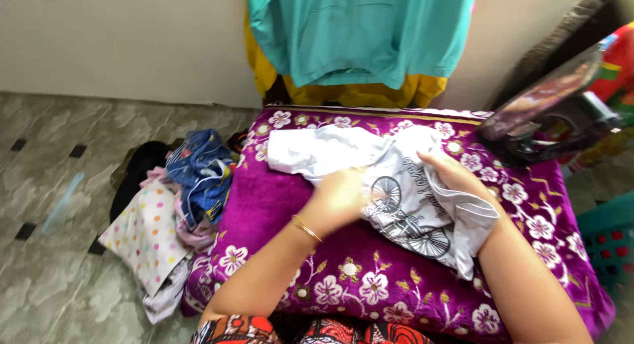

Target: The person irons a turquoise jacket and a white t-shirt on a purple floral ironing board. They smooth the garments, use the iron on both sides, and place the jacket on a hanger before continuing with the t-shirt.

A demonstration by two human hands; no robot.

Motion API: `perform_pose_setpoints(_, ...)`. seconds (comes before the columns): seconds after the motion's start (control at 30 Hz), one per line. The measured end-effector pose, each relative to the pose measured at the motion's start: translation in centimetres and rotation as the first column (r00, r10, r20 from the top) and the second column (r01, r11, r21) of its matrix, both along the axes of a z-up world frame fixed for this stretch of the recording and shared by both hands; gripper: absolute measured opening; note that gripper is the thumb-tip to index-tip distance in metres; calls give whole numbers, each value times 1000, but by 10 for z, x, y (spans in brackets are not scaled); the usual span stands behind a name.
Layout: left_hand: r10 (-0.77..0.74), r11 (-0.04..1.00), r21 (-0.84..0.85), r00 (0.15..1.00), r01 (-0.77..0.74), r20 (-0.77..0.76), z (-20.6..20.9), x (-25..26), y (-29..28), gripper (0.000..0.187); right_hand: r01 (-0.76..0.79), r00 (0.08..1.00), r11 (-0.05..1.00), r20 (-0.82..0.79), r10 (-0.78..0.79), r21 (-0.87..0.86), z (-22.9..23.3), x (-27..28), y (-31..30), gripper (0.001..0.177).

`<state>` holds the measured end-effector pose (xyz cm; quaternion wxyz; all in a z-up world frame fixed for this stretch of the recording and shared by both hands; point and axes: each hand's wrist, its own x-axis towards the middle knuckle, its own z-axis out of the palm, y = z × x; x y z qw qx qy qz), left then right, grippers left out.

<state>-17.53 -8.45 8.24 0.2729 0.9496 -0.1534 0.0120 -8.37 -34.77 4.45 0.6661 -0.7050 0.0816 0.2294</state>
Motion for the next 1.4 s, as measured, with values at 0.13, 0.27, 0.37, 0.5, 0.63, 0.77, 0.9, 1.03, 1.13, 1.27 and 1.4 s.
perform_pose_setpoints(0.13, 193, 954, 204, 969, -222, 151, -30, 35, 39, 54, -239, 927, 914, 205, 315, -327, 4, 6, -32, 58)
perform_pose_setpoints(0.27, 135, 972, 180, 987, -150, 93, -52, 41, 50, 48, -386, 888, 886, 157, 432, -257, 15, -37, -68, 77)
perform_pose_setpoints(0.37, 120, 984, 142, 991, -111, -57, -54, 45, 49, 40, -171, 892, 786, 245, 380, -594, 10, -79, -67, 73)
perform_pose_setpoints(0.5, 157, 984, 112, 971, -139, -182, -33, 41, 68, 31, -227, 837, 888, 386, 388, -401, -2, -131, -58, 46)
perform_pose_setpoints(0.63, 227, 961, 112, 954, -252, 196, -5, 9, 101, 17, -377, 780, 843, 359, 512, -383, 13, -171, -21, 38)
perform_pose_setpoints(0.77, 420, 871, -363, 885, -332, 199, 18, -17, 117, 17, -437, 740, 690, 206, 640, -577, 38, -177, 45, 37)
perform_pose_setpoints(0.9, 464, 691, -642, 885, -333, 40, 57, -32, 124, 12, -614, 642, 763, 435, 631, -200, 58, -183, 90, 23)
perform_pose_setpoints(1.03, 383, 756, -642, 881, -127, 276, 105, -23, 116, 19, -652, 666, 751, 554, 499, 107, 81, -187, 94, 26)
perform_pose_setpoints(1.13, 137, 775, -575, 820, 260, 556, 119, 26, 75, 26, -589, 685, 785, 633, 360, 192, 71, -188, 85, 26)
perform_pose_setpoints(1.27, -188, 899, -231, 805, 372, 563, 106, 83, -13, 45, -161, 957, 907, 288, 47, 388, 18, -188, 54, 32)
perform_pose_setpoints(1.4, -391, 849, -299, 898, 436, 202, 72, 64, -46, 56, 228, 934, 885, 166, -316, 405, -19, -179, 4, 50)
